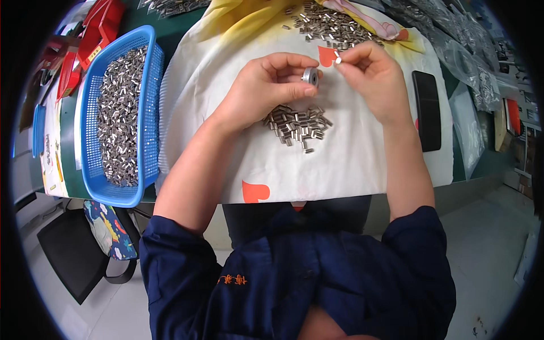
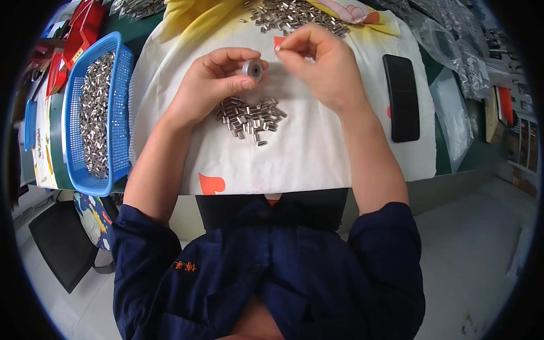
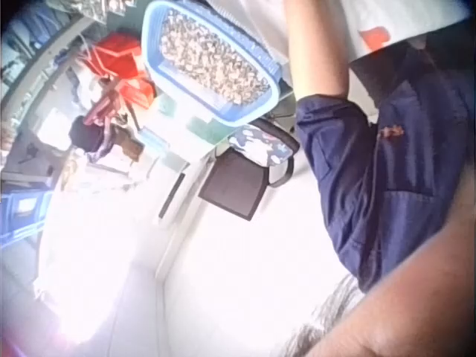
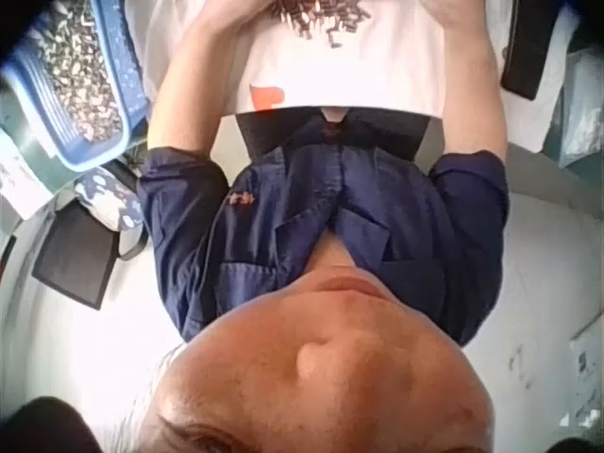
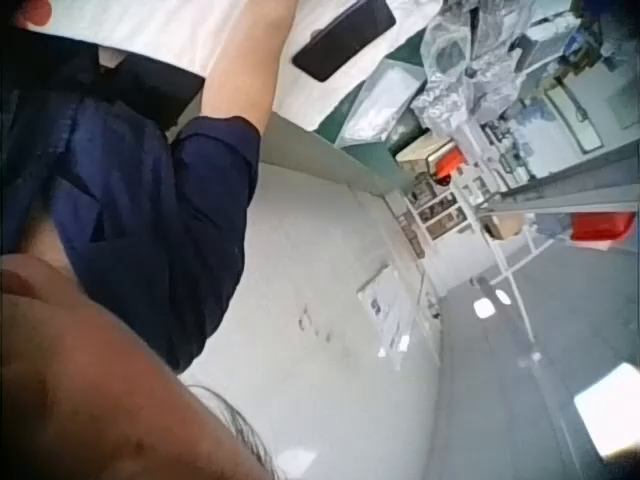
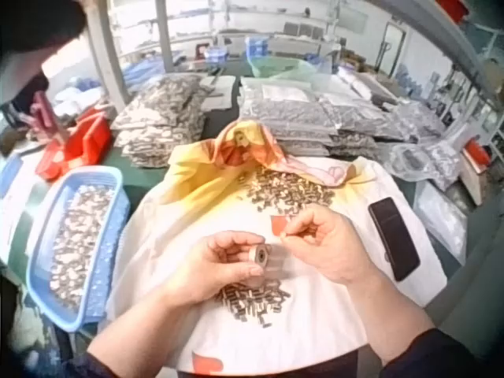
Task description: Assembling and inspecting small metal hardware components by hand at a workshop bench.
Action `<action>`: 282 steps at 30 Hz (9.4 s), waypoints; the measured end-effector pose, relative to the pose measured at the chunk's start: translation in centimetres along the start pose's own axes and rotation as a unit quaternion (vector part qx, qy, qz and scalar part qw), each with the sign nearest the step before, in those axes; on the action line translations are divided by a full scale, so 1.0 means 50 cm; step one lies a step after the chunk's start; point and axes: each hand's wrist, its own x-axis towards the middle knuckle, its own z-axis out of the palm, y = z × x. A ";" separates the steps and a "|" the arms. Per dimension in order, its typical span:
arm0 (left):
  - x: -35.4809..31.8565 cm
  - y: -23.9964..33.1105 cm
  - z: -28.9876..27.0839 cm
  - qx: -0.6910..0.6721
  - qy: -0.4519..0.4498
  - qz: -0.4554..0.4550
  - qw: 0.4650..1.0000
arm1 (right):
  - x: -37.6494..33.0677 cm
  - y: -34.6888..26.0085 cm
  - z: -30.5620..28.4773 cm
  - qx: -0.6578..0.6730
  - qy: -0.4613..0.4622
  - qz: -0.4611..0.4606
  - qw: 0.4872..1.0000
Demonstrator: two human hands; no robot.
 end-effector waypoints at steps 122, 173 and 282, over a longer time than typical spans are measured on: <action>-0.007 0.003 0.010 0.121 0.033 0.016 0.992 | -0.001 -0.016 -0.067 -0.189 -0.043 -0.019 0.981; -0.004 -0.009 0.020 0.112 0.107 0.078 0.985 | -0.034 -0.030 0.066 -0.210 0.003 -0.090 0.973; -0.005 -0.004 0.011 0.156 0.004 0.014 0.988 | 0.039 0.063 0.000 -0.495 0.046 -0.156 0.854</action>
